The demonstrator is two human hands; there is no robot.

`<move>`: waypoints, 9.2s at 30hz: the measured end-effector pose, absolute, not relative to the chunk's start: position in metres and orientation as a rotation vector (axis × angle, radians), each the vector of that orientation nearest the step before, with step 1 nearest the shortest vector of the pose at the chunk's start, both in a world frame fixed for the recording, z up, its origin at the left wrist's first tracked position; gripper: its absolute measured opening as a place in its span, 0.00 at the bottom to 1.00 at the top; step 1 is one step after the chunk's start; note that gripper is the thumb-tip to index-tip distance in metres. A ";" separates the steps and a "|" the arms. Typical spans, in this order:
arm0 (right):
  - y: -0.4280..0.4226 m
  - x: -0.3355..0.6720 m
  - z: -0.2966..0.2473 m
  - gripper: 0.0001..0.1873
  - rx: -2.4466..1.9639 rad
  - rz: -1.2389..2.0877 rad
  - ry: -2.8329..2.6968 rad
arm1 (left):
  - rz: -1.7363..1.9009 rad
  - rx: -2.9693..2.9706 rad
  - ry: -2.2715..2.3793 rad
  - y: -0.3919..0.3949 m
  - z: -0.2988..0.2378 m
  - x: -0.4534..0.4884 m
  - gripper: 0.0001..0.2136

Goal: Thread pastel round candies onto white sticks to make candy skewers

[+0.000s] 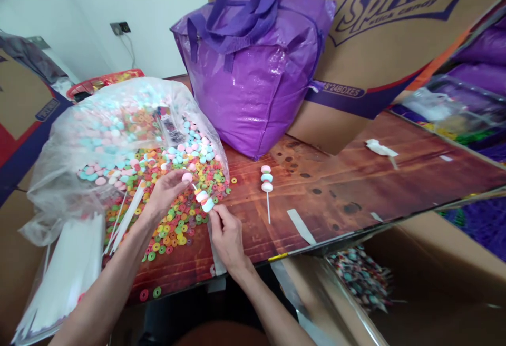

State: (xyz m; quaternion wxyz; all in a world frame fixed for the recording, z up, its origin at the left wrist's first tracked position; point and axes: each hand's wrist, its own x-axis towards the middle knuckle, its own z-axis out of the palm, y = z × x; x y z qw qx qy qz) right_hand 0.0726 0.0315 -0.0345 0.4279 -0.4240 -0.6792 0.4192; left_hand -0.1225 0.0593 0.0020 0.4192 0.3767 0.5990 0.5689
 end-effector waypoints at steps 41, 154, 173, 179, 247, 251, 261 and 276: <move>0.012 0.065 -0.037 0.13 -1.020 0.966 -1.894 | 1.640 1.161 1.779 -0.001 -0.022 -0.094 0.08; -0.042 0.000 -0.037 0.07 -0.806 0.356 -2.419 | 0.929 1.683 2.101 0.078 0.013 -0.168 0.12; 0.031 0.067 -0.030 0.10 -1.058 1.085 -1.697 | 0.875 1.787 2.062 0.099 0.004 -0.140 0.10; 0.038 0.066 -0.034 0.11 -1.068 1.107 -1.650 | 0.306 1.979 2.175 0.105 0.020 -0.115 0.14; 0.054 0.084 -0.030 0.16 -1.333 0.973 -1.724 | 0.697 1.851 2.257 0.065 -0.008 -0.079 0.08; 0.051 0.084 -0.032 0.16 -1.339 1.024 -1.699 | 0.815 1.826 2.191 0.067 -0.016 -0.082 0.08; 0.050 0.088 -0.032 0.16 -1.332 1.048 -1.668 | 0.603 2.068 2.072 0.065 -0.013 -0.076 0.08; 0.033 0.072 -0.021 0.14 -1.104 1.156 -1.705 | 1.511 0.951 1.333 0.036 -0.007 -0.100 0.13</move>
